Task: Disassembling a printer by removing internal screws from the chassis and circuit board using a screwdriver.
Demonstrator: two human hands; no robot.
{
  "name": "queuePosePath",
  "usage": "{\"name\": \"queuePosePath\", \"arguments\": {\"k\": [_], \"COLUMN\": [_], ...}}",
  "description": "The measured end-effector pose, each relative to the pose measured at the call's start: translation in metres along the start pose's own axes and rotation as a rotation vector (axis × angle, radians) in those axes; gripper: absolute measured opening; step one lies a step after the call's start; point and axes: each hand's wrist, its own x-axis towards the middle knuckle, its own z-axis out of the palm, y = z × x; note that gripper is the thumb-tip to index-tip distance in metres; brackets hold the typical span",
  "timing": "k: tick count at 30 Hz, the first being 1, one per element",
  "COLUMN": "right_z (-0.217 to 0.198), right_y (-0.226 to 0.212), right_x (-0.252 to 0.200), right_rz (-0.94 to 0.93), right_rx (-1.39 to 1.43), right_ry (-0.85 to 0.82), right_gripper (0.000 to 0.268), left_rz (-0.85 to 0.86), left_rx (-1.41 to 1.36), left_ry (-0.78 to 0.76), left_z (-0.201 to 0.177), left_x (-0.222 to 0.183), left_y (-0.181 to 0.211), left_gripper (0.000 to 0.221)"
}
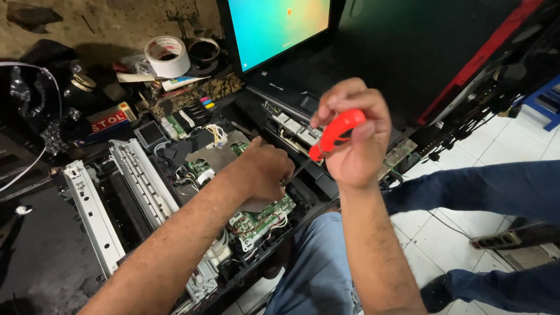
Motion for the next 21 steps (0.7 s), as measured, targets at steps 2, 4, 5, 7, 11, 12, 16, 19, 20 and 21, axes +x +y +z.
{"name": "queuePosePath", "arguments": {"k": [2, 4, 5, 7, 11, 12, 16, 19, 20, 21], "right_z": [0.003, 0.001, -0.001, 0.001, 0.003, 0.004, 0.010, 0.017, 0.020, 0.018], "right_y": [-0.001, 0.008, 0.012, 0.012, 0.017, 0.017, 0.010, 0.007, 0.007, 0.006], "right_x": [0.002, 0.004, 0.005, 0.007, 0.012, 0.011, 0.009, 0.007, 0.007, 0.007], "right_rz": [0.192, 0.160, 0.128, 0.096, -0.040, -0.040, 0.063, 0.155, 0.166, 0.162], "right_rx": [-0.037, 0.021, 0.075, 0.101, 0.191, 0.193, -0.021, -0.038, -0.011, -0.011], "right_ry": [0.006, 0.027, 0.050, 0.016, -0.087, -0.088, -0.002, 0.032, 0.053, 0.054], "right_gripper": [0.043, 0.042, 0.041, 0.040, 0.046, 0.046, 0.044, 0.047, 0.047, 0.047], "left_rz": [0.016, 0.022, 0.030, 0.036, 0.061, 0.058, 0.057, 0.053, 0.051, 0.053], "left_rx": [0.006, -0.008, -0.023, 0.006, 0.004, 0.004, 0.017, 0.016, 0.022, 0.026], "left_ry": [0.059, 0.053, 0.046, 0.063, 0.042, 0.043, 0.035, 0.037, 0.046, 0.047], "left_z": [0.011, 0.006, 0.003, 0.007, -0.013, -0.014, -0.009, 0.009, 0.016, 0.014], "left_x": [0.007, 0.005, 0.004, 0.006, -0.014, -0.015, -0.009, 0.005, 0.011, 0.012], "left_y": [-0.005, -0.002, 0.000, -0.004, 0.001, 0.001, -0.003, -0.013, -0.017, -0.015], "left_gripper": [0.028, 0.025, 0.023, 0.021, 0.022, 0.022, 0.023, 0.022, 0.021, 0.021]}}
